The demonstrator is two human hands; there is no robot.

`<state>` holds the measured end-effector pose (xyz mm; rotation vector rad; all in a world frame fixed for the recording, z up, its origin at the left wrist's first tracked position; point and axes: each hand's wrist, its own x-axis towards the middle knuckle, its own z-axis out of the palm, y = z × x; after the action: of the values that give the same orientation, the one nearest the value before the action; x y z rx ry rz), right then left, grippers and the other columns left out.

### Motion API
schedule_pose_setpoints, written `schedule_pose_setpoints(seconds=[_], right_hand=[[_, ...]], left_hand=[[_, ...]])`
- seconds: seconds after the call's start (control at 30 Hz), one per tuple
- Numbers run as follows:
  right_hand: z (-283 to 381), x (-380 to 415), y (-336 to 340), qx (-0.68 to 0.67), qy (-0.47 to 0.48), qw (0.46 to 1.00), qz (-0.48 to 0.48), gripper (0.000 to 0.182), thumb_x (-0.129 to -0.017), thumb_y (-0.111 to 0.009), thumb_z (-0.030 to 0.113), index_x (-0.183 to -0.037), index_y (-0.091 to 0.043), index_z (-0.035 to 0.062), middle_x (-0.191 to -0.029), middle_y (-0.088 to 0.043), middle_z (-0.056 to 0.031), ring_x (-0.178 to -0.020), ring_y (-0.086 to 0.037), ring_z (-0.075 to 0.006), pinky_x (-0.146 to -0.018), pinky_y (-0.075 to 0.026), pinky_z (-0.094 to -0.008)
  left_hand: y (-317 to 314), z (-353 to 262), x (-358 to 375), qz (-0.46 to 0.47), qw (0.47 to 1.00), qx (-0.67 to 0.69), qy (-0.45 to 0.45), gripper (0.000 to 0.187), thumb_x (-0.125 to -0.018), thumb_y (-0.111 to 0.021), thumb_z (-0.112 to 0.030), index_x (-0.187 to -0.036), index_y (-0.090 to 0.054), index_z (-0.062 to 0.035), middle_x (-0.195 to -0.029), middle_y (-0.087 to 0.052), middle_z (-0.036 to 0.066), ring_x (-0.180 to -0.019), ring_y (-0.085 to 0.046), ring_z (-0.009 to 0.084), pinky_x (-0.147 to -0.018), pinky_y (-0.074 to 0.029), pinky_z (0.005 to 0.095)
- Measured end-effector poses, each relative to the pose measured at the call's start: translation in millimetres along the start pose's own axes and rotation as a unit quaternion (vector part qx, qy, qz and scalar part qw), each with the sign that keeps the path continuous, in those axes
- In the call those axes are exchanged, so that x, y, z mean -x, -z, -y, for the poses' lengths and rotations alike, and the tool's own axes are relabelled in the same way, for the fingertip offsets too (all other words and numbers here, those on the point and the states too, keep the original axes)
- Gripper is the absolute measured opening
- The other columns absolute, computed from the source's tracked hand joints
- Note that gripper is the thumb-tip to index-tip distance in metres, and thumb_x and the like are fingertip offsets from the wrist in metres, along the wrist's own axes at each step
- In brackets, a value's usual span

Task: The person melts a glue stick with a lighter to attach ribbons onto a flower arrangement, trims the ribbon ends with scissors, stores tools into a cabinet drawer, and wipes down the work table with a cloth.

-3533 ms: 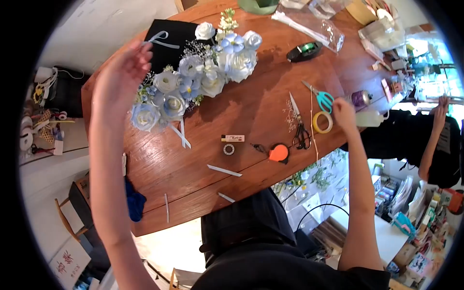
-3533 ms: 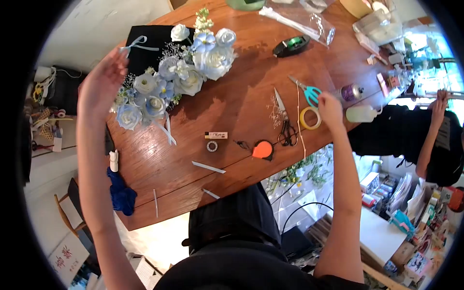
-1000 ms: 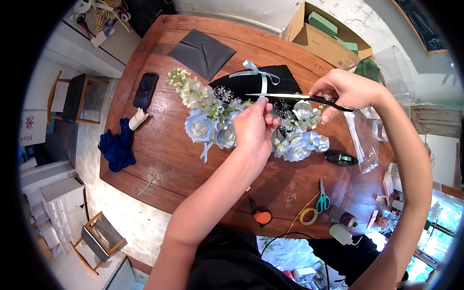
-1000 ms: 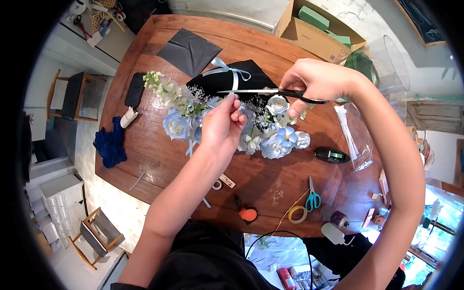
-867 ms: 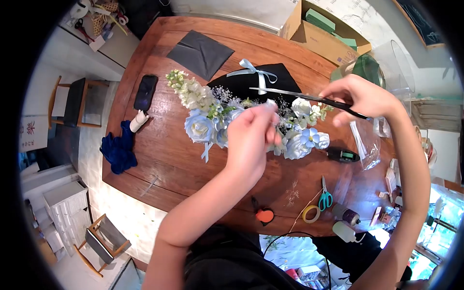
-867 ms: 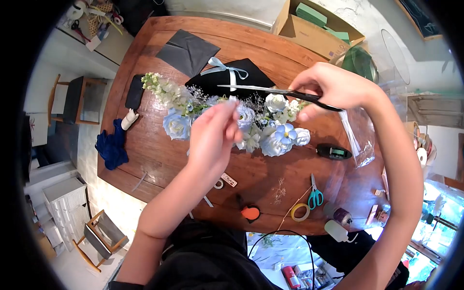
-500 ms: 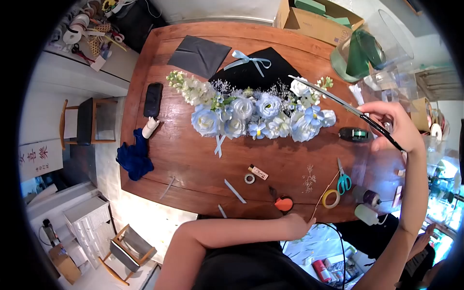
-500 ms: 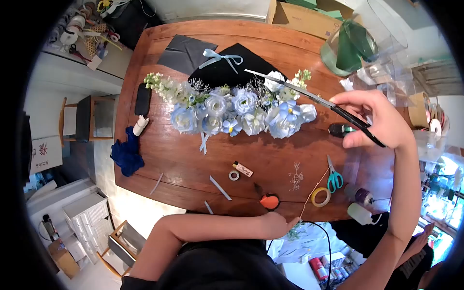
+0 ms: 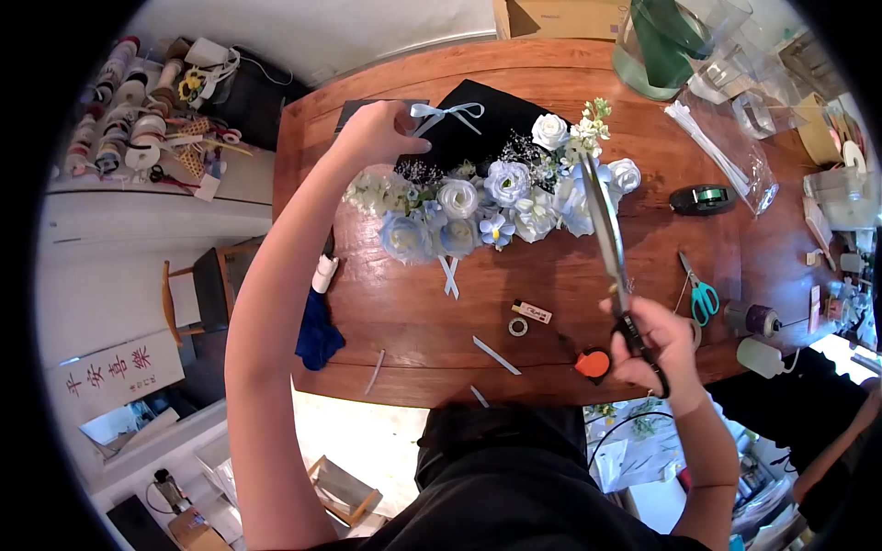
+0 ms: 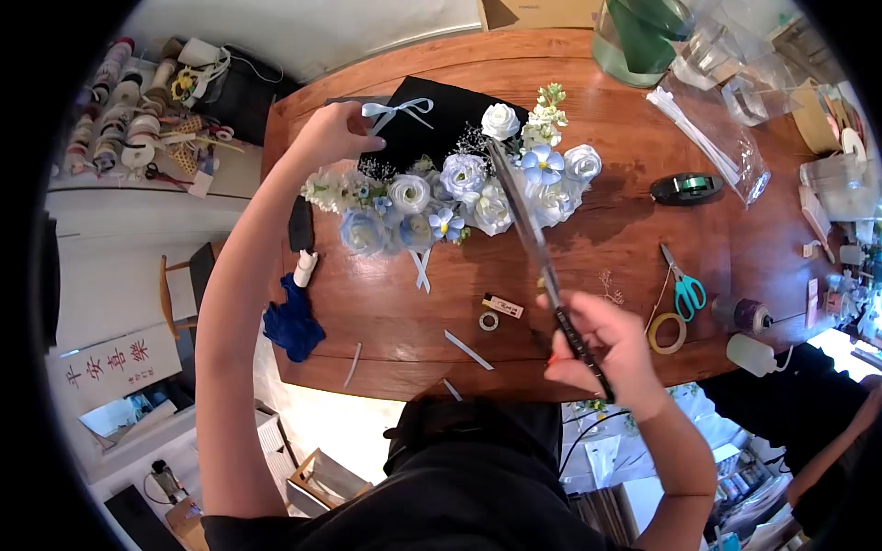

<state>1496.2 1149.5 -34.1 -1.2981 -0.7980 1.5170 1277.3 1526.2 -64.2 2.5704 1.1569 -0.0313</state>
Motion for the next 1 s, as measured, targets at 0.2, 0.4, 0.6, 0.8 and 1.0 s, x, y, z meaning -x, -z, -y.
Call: schedule_pose_setpoints(seconds=[0.2,0.4,0.6,0.8,1.0], right_hand=[[-14,-21,-24,-0.113,-0.06,0.991,0.045,0.062,-0.073,-0.075,0.01,-0.127,-0.047,-0.0028,-0.072,-0.053,0.0006,-0.061,-0.05,-0.0037,-0.054,-0.039,-0.018],[-12,-84,-45,-0.121,-0.062,0.985,0.108,0.06,-0.08,-0.066,0.035,-0.119,-0.046,-0.0056,-0.066,-0.052,-0.0032,-0.053,-0.052,-0.0091,-0.055,-0.049,-0.0249],[3,-137,-69,-0.085,-0.083,0.986,0.114,0.042,-0.09,-0.057,0.036,-0.104,-0.051,-0.0026,-0.061,-0.049,-0.0017,-0.048,-0.049,-0.0086,-0.048,-0.045,-0.0248],[15,-167,-86,-0.041,-0.072,0.993,0.089,0.038,-0.088,-0.061,0.038,-0.087,-0.053,0.0005,-0.06,-0.047,-0.0004,-0.046,-0.048,-0.0077,-0.043,-0.04,-0.0218],[18,-176,-94,-0.026,-0.059,0.995,0.072,0.04,-0.085,-0.064,0.041,-0.084,-0.054,0.0027,-0.055,-0.045,0.0016,-0.042,-0.044,-0.0068,-0.04,-0.035,-0.0211]], left_hand=[[8,0,-2,0.018,0.999,0.04,-0.016,0.022,-0.067,-0.072,-0.017,-0.083,-0.069,-0.0021,-0.075,-0.067,0.014,-0.069,-0.065,0.0258,-0.069,-0.051,0.0342],[23,5,19,0.137,0.932,0.313,0.118,0.02,-0.078,-0.07,-0.02,-0.079,-0.069,0.0004,-0.069,-0.065,0.003,-0.062,-0.06,0.0082,-0.056,-0.049,0.023],[44,-11,31,0.162,0.907,0.359,0.148,0.017,-0.082,-0.066,-0.019,-0.078,-0.068,-0.0025,-0.067,-0.063,0.001,-0.056,-0.056,0.0055,-0.053,-0.047,0.0185],[42,-19,24,0.183,0.897,0.367,0.164,0.017,-0.084,-0.062,-0.016,-0.078,-0.067,-0.0015,-0.065,-0.061,0.001,-0.051,-0.052,0.0052,-0.048,-0.043,0.0188],[42,-25,25,0.182,0.891,0.377,0.175,0.017,-0.083,-0.06,-0.015,-0.075,-0.066,-0.0005,-0.063,-0.06,0.004,-0.048,-0.05,0.0069,-0.045,-0.04,0.0194]])
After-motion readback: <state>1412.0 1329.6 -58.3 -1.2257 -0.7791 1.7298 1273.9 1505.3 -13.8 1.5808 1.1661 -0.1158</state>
